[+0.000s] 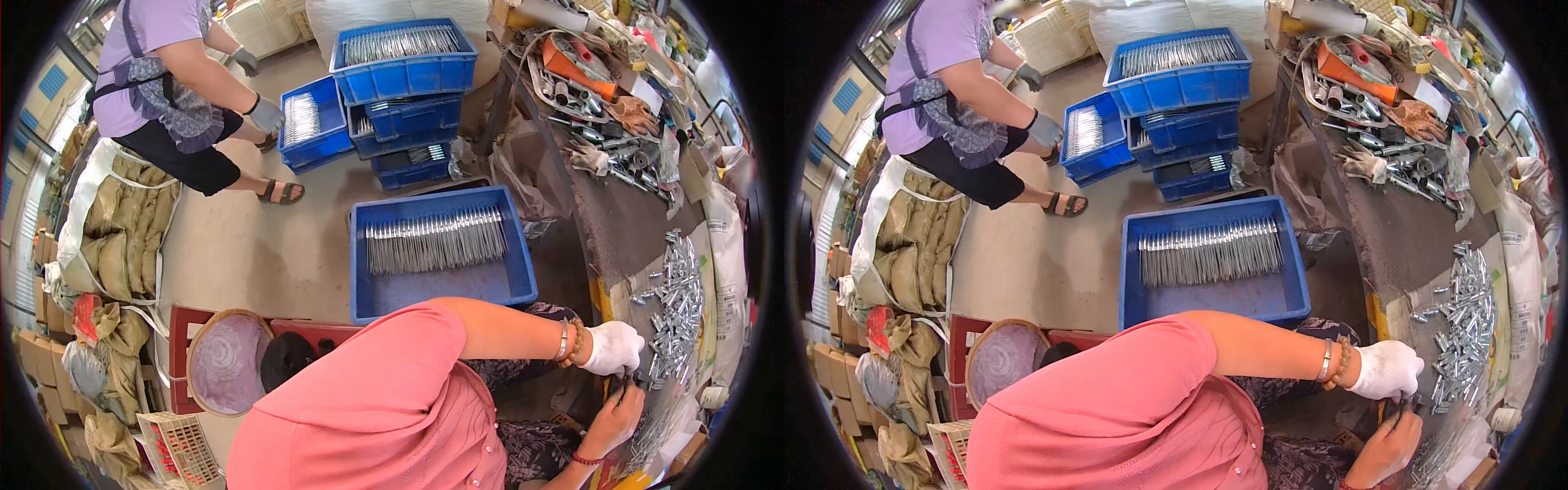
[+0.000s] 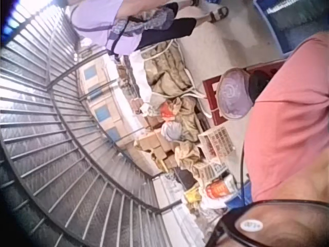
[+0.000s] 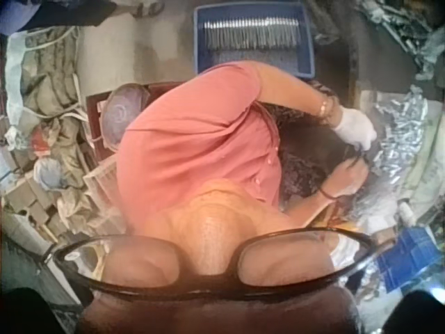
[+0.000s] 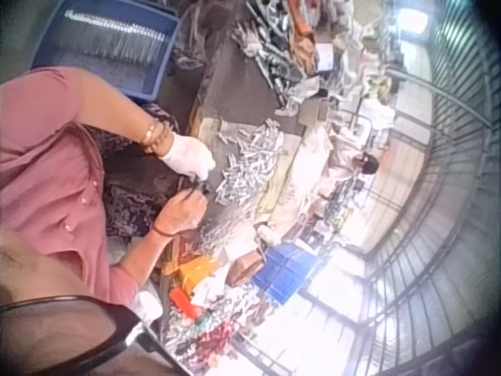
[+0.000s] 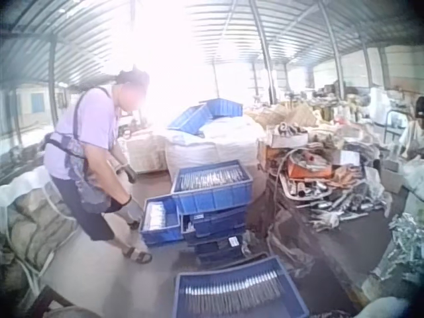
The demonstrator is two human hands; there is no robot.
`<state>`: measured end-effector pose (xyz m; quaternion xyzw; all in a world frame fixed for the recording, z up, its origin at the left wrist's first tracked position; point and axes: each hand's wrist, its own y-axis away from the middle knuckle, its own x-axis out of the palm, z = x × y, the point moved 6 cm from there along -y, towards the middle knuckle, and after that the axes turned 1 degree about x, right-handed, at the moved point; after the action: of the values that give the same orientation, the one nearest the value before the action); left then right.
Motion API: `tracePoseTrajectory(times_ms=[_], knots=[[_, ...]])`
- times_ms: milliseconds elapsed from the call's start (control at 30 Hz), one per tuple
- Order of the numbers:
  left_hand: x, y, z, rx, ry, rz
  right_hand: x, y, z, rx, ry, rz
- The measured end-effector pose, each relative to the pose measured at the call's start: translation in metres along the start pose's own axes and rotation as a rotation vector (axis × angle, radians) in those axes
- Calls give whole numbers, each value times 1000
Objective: The person is seen assembling metal components using a hammer and a jig at a workbench.
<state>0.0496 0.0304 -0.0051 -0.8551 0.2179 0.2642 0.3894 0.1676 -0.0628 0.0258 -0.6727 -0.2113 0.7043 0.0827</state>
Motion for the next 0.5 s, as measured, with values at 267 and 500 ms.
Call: tracePoseTrajectory(times_ms=[267, 500], knots=[[4, -3, 1, 25, -14, 9, -11, 1, -13, 79, -68, -5], [5, 0, -4, 19, 9, 12, -11, 17, -57, 200, -138, 46]])
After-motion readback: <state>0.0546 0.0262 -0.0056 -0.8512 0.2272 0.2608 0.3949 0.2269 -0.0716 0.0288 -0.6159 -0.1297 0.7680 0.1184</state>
